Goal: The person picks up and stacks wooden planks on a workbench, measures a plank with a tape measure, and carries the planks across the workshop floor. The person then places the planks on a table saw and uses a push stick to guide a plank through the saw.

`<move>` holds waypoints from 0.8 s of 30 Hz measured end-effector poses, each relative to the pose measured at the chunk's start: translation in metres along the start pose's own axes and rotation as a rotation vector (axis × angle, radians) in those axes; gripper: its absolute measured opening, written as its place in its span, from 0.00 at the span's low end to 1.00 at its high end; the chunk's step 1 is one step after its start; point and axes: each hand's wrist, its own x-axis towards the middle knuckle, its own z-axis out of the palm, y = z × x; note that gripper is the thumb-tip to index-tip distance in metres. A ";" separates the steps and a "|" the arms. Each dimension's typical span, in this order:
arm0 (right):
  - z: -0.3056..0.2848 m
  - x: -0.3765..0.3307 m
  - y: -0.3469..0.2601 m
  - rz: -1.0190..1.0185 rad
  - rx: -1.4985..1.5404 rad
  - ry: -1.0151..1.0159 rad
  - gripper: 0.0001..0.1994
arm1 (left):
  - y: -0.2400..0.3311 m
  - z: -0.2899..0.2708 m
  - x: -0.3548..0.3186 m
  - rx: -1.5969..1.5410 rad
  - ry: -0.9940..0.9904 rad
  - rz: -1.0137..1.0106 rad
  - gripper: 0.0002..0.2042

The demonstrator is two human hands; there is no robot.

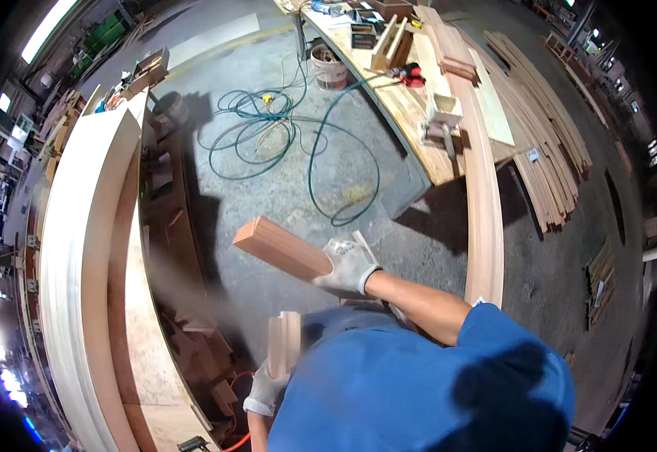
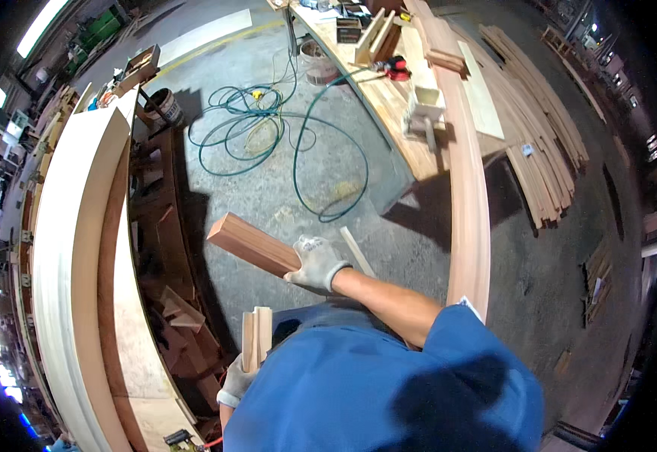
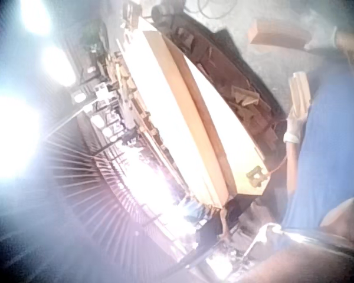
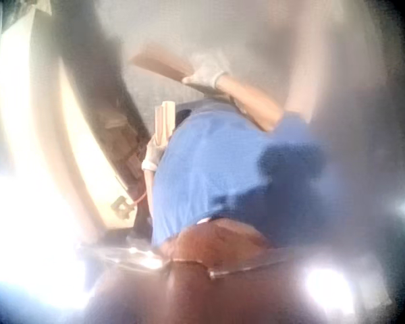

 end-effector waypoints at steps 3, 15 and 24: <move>-0.014 0.062 0.011 0.015 -0.011 -0.018 0.32 | 0.062 -0.026 0.036 -0.007 0.016 -0.004 0.24; -0.020 0.310 0.054 0.355 -0.067 -0.072 0.37 | 0.231 -0.193 0.321 0.132 -0.183 0.037 0.25; -0.084 0.410 0.082 0.721 -0.054 0.136 0.38 | 0.405 -0.281 0.492 0.435 -0.391 -0.010 0.36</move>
